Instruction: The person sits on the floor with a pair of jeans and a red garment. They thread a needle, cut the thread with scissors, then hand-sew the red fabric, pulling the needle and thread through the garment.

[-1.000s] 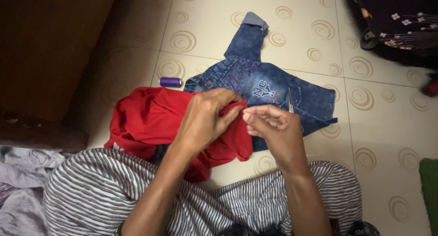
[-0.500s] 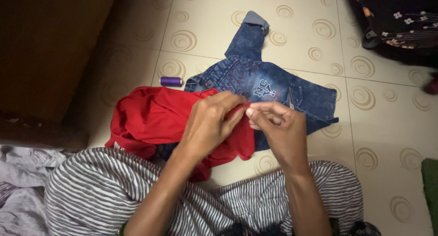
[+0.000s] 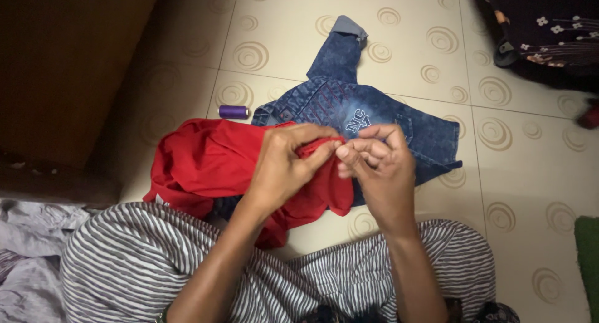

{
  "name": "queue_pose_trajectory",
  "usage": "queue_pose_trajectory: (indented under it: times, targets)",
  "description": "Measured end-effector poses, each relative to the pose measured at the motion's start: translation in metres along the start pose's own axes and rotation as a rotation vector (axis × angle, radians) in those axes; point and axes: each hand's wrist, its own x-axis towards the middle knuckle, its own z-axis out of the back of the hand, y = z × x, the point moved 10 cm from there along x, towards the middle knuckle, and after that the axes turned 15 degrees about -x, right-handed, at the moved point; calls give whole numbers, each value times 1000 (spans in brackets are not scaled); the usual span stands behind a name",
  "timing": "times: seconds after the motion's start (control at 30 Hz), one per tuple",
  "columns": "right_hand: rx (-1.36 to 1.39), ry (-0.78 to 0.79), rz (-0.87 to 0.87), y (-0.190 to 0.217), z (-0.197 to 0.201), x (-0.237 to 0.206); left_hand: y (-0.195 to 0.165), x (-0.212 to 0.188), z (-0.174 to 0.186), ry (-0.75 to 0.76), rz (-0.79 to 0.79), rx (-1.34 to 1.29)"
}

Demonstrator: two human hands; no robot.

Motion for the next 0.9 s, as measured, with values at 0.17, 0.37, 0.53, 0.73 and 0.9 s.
queue_pose_trajectory:
  times: [0.17,0.37,0.53,0.73,0.9]
  targets:
    - [-29,268,-129,-12,-8,1,24,1,15,-94,175,-128]
    - [-517,269,-129,-5,12,4,32,1,13,-34,226,-186]
    - [-503,204,-68,19,14,13,31,-1,0,88,243,-146]
    - [-498,263,2,33,-6,24,28,-4,-11,199,293,-144]
    - [-633,296,255,63,-22,18,29,-7,-15,230,337,-144]
